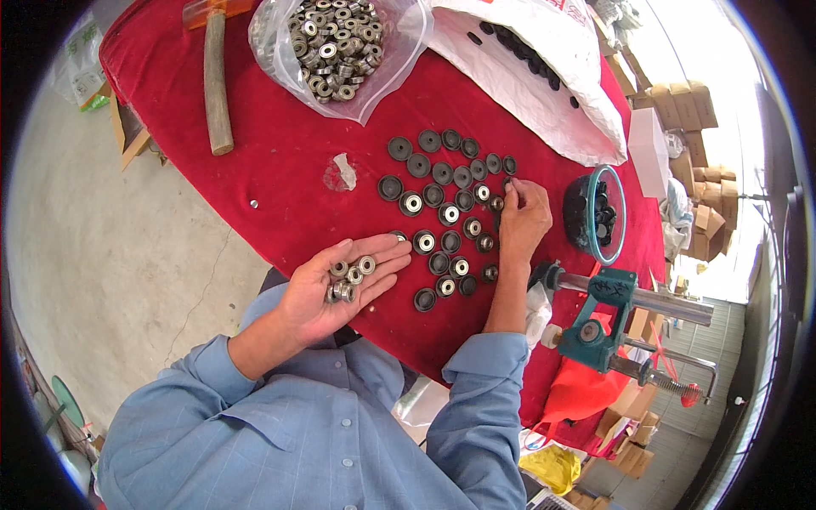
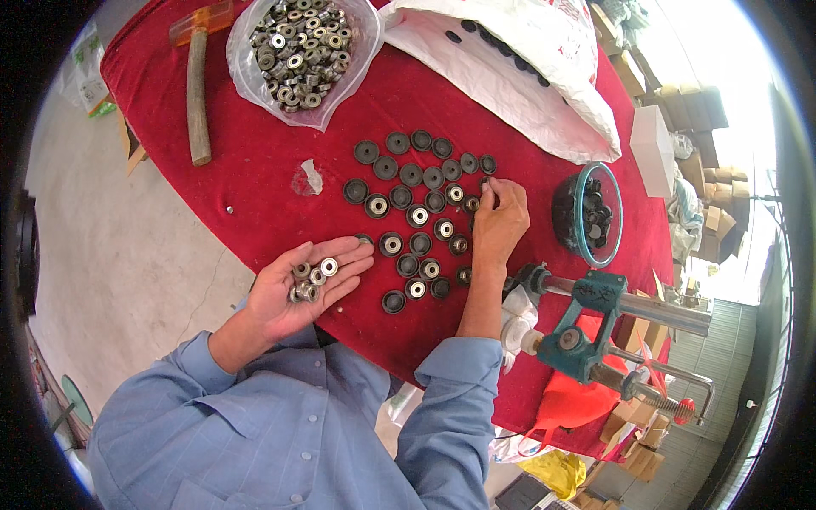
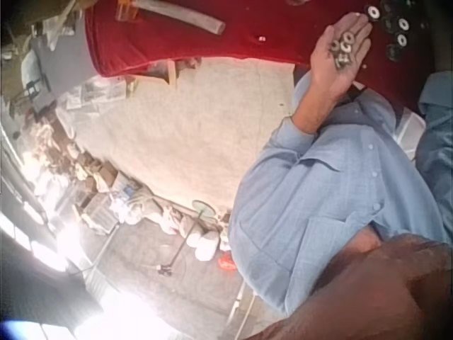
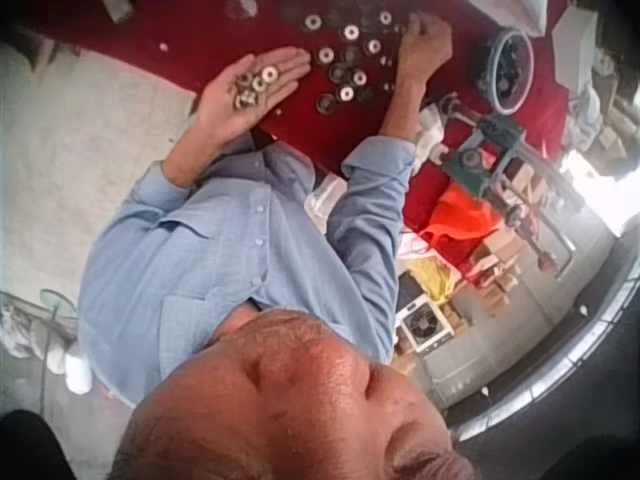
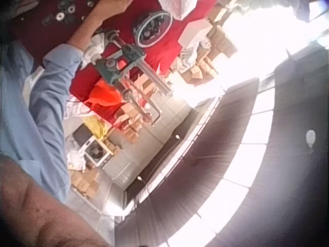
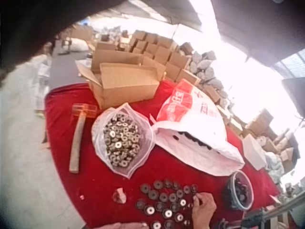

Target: Manually inserting metal eyelet inserts into rubber washer components at a workbench.

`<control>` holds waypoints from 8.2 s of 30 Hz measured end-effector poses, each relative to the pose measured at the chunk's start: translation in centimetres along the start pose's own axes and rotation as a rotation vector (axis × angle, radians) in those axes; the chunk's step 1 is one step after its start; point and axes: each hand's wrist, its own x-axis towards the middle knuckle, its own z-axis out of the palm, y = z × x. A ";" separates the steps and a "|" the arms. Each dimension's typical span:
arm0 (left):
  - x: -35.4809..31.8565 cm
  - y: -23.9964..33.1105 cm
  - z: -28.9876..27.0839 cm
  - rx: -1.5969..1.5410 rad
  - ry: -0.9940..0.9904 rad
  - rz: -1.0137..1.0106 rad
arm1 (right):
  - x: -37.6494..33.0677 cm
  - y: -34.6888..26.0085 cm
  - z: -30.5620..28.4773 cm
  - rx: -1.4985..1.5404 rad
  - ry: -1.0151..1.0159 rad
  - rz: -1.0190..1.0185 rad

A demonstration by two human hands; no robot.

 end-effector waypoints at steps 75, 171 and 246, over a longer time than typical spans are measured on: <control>0.3 -0.5 -1.4 0.040 0.028 0.006 | -8.2 -17.7 -5.9 0.436 -0.546 -0.302; -0.1 -0.3 -1.2 0.113 -0.047 0.043 | -5.7 -14.8 -6.5 0.331 -0.395 -0.093; 1.8 -2.0 -3.4 0.176 0.104 0.152 | -13.4 -21.8 -5.5 0.555 -0.399 -0.085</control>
